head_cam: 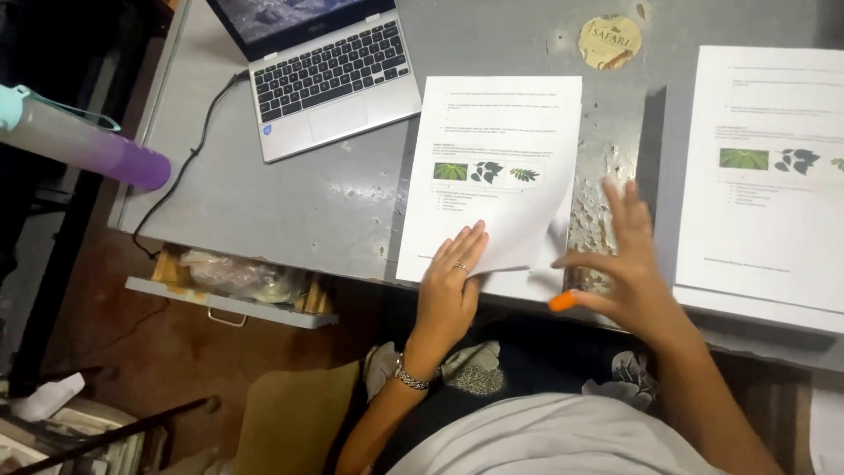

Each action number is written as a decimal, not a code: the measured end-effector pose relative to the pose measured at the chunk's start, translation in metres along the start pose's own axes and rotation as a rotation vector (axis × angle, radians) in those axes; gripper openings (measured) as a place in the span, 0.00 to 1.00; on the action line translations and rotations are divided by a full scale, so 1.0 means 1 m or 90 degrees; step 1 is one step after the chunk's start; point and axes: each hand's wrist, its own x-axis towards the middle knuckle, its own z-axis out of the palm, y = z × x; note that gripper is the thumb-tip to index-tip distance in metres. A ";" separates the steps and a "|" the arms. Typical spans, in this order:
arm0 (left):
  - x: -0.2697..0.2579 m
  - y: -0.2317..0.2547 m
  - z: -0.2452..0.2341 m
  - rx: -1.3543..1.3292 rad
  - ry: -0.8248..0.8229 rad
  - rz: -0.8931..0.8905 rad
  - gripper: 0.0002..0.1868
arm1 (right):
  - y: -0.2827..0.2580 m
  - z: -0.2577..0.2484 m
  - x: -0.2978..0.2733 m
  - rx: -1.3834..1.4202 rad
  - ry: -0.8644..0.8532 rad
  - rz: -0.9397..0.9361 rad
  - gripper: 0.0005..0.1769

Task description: Sorting and organizing printed documents on a desk while using a rubber finger tip for grip

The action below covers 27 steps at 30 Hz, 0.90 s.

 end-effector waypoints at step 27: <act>-0.006 -0.005 -0.004 0.012 -0.012 0.062 0.43 | -0.102 0.076 0.033 0.345 -0.061 0.494 0.30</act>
